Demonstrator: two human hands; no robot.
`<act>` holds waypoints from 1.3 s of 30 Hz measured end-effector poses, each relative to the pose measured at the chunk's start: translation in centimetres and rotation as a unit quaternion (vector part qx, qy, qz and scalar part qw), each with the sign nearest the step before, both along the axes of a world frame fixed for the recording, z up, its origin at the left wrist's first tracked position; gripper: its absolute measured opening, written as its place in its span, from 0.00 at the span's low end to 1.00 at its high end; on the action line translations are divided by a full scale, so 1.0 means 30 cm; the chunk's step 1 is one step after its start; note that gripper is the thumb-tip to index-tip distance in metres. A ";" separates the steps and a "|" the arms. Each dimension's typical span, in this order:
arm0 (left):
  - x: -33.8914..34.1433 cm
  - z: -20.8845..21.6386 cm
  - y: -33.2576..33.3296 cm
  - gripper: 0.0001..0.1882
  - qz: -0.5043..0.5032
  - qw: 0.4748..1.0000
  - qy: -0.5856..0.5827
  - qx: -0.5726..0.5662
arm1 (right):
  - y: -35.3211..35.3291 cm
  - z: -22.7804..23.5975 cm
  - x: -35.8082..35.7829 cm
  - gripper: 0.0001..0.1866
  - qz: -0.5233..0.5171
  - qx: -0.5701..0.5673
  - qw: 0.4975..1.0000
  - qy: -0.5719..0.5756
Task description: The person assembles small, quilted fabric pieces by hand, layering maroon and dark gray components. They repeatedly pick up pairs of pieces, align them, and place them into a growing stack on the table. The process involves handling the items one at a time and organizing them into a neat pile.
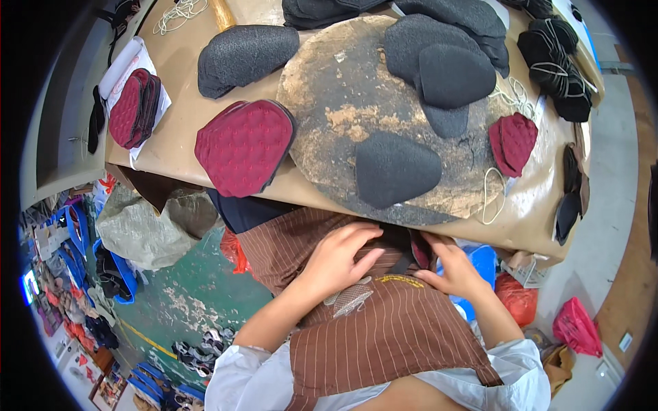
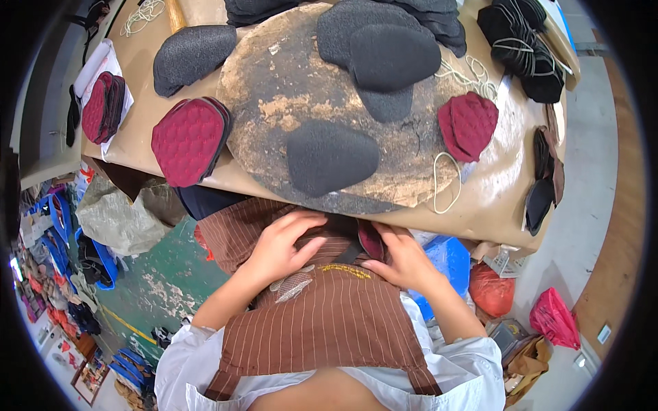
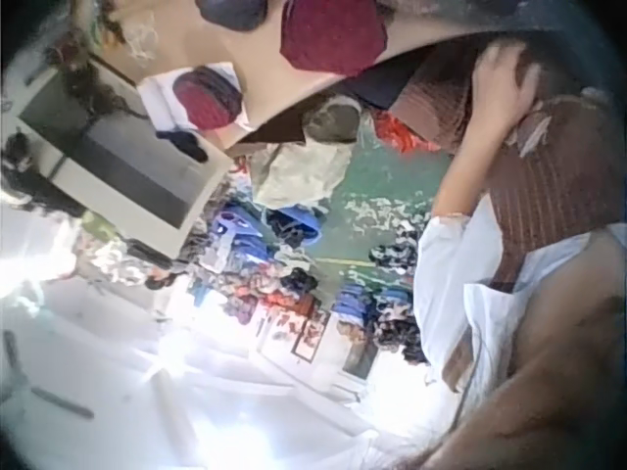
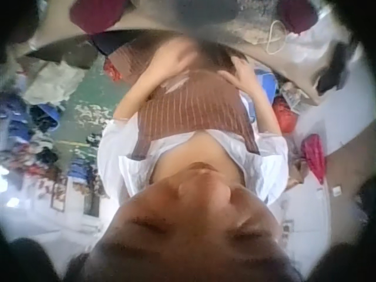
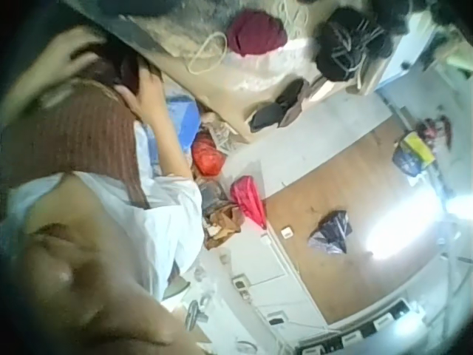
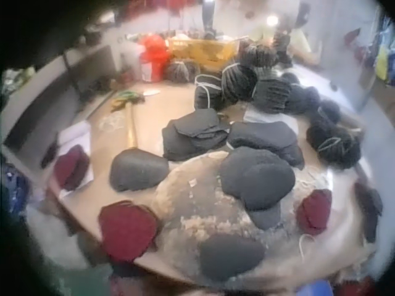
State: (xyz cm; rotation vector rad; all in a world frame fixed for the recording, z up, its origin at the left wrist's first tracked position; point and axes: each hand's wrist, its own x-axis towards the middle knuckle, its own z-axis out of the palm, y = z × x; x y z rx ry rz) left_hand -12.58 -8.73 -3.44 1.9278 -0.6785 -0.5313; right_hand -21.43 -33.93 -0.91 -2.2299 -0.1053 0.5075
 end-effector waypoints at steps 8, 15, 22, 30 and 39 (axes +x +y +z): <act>-0.015 0.112 -0.092 0.19 -0.126 0.987 -0.099 0.000 | 0.073 0.114 0.053 0.19 0.086 -0.051 0.994 0.040; 0.035 0.258 -0.017 0.13 -0.074 0.957 -0.097 -0.264 | -0.064 0.290 0.255 0.42 0.116 0.246 0.962 -0.010; 0.087 0.210 -0.009 0.18 0.085 0.956 -0.267 -0.085 | 0.010 0.285 0.386 0.09 0.011 0.235 0.963 0.135; 0.051 0.107 -0.005 0.30 0.121 0.948 -0.234 0.176 | 0.026 0.184 0.594 0.08 -0.102 0.196 0.967 0.131; 0.029 0.071 0.024 0.26 0.113 0.961 -0.188 0.171 | 0.034 0.152 0.633 0.09 -0.091 0.146 0.976 0.135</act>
